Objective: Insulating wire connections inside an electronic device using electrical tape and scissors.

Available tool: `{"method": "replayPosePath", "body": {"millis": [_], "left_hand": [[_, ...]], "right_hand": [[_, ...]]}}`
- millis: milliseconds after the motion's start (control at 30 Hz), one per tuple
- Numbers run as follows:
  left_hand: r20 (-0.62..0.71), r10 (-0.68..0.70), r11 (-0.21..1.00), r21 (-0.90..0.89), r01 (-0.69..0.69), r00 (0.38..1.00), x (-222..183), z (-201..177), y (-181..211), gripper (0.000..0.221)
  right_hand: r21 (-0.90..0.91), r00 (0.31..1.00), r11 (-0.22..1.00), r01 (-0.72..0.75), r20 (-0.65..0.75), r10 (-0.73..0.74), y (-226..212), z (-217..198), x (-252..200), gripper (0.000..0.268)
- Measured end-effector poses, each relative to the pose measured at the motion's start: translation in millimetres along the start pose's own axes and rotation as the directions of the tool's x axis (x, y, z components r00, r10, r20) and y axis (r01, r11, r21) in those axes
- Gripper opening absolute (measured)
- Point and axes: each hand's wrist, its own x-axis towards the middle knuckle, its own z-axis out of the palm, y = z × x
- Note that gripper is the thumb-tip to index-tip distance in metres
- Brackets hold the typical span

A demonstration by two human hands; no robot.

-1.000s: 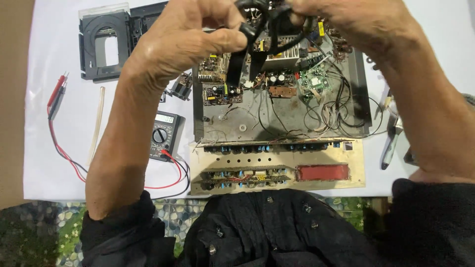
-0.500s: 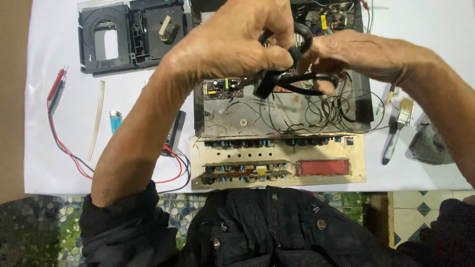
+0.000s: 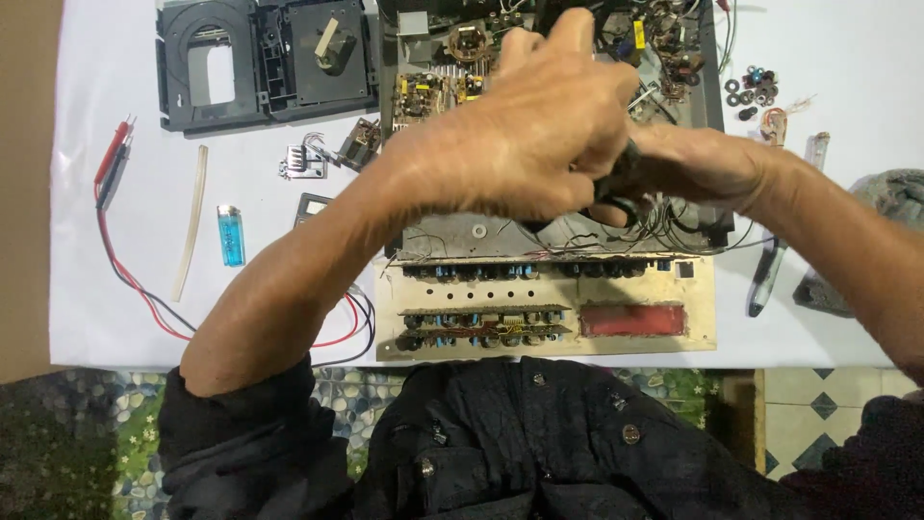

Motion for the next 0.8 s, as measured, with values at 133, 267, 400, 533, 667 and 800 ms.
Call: {"method": "replayPosePath", "body": {"millis": [133, 267, 400, 533, 667, 800], "left_hand": [[-0.002, 0.144, 0.983, 0.112, -0.143, 0.990, -4.0, 5.5, 18.1, 0.018], [-0.094, 0.261, 0.948, 0.210, -0.237, 0.961, -7.7, 17.1, 36.7, 0.020], [-0.140, 0.290, 0.936, 0.250, -0.249, 0.947, -15.0, 20.9, 54.3, 0.043], [-0.148, 0.291, 0.939, 0.233, -0.253, 0.945, -22.4, 20.6, 68.8, 0.020], [-0.218, 0.318, 0.941, 0.191, -0.279, 0.923, -27.2, 24.2, 60.5, 0.025], [-0.307, 0.361, 0.932, 0.143, -0.333, 0.880, -29.1, 26.5, 53.1, 0.033]], "right_hand": [[0.348, 0.967, 0.903, 0.253, -0.074, -0.243, -4.9, 30.8, -0.9, 0.039], [0.419, 0.946, 0.855, 0.305, -0.236, -0.222, 23.1, 34.3, -21.9, 0.039], [0.388, 0.888, 0.891, 0.238, -0.458, -0.037, 40.1, 33.7, -38.5, 0.052], [0.252, 0.843, 0.911, 0.325, -0.514, -0.158, 22.4, 48.0, -33.4, 0.070], [0.109, 0.790, 0.911, 0.397, -0.546, -0.279, -3.4, 63.3, -21.4, 0.090], [-0.043, 0.718, 0.887, 0.461, -0.569, -0.401, -10.6, 75.5, -12.5, 0.112]]}}
